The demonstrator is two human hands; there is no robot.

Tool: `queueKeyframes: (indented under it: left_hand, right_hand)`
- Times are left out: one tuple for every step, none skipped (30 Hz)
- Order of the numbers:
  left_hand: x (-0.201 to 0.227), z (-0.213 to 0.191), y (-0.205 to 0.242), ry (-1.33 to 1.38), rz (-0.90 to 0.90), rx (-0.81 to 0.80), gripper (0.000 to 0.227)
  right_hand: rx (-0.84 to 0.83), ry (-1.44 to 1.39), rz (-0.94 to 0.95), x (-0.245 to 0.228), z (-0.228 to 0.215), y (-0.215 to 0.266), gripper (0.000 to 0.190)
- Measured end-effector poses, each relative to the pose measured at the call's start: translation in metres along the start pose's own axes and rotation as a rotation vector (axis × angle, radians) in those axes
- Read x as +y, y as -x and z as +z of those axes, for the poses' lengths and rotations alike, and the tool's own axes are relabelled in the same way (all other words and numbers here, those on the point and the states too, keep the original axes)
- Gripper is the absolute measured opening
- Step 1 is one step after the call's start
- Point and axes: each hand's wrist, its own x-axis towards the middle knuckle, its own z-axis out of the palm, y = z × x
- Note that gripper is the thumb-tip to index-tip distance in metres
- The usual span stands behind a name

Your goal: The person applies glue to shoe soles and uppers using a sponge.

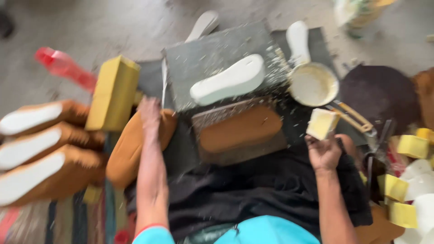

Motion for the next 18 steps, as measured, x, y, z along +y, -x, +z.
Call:
queueKeyframes:
  left_hand:
    - [0.020, -0.031, -0.008, 0.077, -0.030, 0.001, 0.013]
    - [0.073, -0.059, -0.032, 0.155, -0.060, 0.000, 0.015]
    - [0.096, -0.102, -0.063, 0.221, -0.086, -0.020, 0.019]
    - [0.112, -0.143, -0.063, 0.287, -0.113, -0.042, 0.023]
    - [0.120, -0.181, -0.057, 0.347, -0.149, -0.055, 0.028]
    - [0.139, -0.208, -0.064, 0.359, -0.140, -0.063, 0.028]
    - [0.155, -0.235, -0.073, 0.598, -0.164, -0.142, 0.024]
    - [0.170, -0.263, -0.081, 0.837, -0.184, -0.224, 0.022]
    - [0.178, -0.265, -0.084, 0.832, -0.188, -0.214, 0.022]
    - [0.186, -0.266, -0.086, 0.800, -0.028, -0.185, 0.031]
    - [0.194, -0.269, -0.087, 0.762, 0.130, -0.163, 0.041]
    - [0.197, -0.269, -0.094, 0.755, 0.126, -0.160, 0.041]
    - [0.202, -0.269, -0.096, 0.741, 0.149, -0.199, 0.041]
    - [0.207, -0.269, -0.099, 0.727, 0.172, -0.238, 0.042]
    - [0.206, -0.260, -0.092, 0.721, 0.160, -0.245, 0.042]
    - [0.204, -0.252, -0.085, 0.747, 0.136, -0.299, 0.034]
    - [0.201, -0.239, -0.090, 0.771, 0.118, -0.327, 0.027]
    - [0.203, -0.233, -0.095, 0.763, 0.112, -0.308, 0.027]
  right_hand:
    - [0.007, 0.038, 0.016, -0.005, 0.009, 0.001, 0.049]
    - [0.015, 0.077, 0.031, -0.009, 0.017, 0.002, 0.049]
    - [0.040, 0.080, 0.016, -0.016, 0.025, -0.007, 0.049]
    - [0.010, 0.338, -0.089, -0.022, 0.032, -0.017, 0.045]
    - [-0.031, 0.597, -0.187, -0.027, 0.042, -0.033, 0.042]
    - [-0.017, 0.602, -0.195, -0.035, 0.057, -0.045, 0.042]
    - [-0.033, 0.996, -0.334, -0.041, 0.075, -0.062, 0.040]
    - [-0.044, 1.390, -0.472, -0.047, 0.093, -0.078, 0.039]
    - [-0.055, 1.385, -0.475, -0.046, 0.095, -0.094, 0.039]
    - [-0.078, 1.605, -0.612, -0.046, 0.097, -0.110, 0.036]
    - [-0.101, 1.823, -0.747, -0.045, 0.098, -0.124, 0.034]
    - [-0.109, 1.818, -0.747, -0.033, 0.074, -0.150, 0.034]
    - [-0.131, 2.025, -0.677, -0.023, 0.047, -0.172, 0.032]
    - [-0.156, 2.230, -0.598, -0.013, 0.020, -0.194, 0.031]
    - [-0.172, 2.231, -0.588, -0.016, 0.011, -0.188, 0.031]
    - [-0.143, 2.182, -0.620, -0.020, 0.002, -0.182, 0.027]
    - [-0.113, 2.121, -0.682, -0.023, 0.002, -0.191, 0.023]
    - [-0.127, 2.111, -0.702, -0.028, 0.007, -0.194, 0.023]
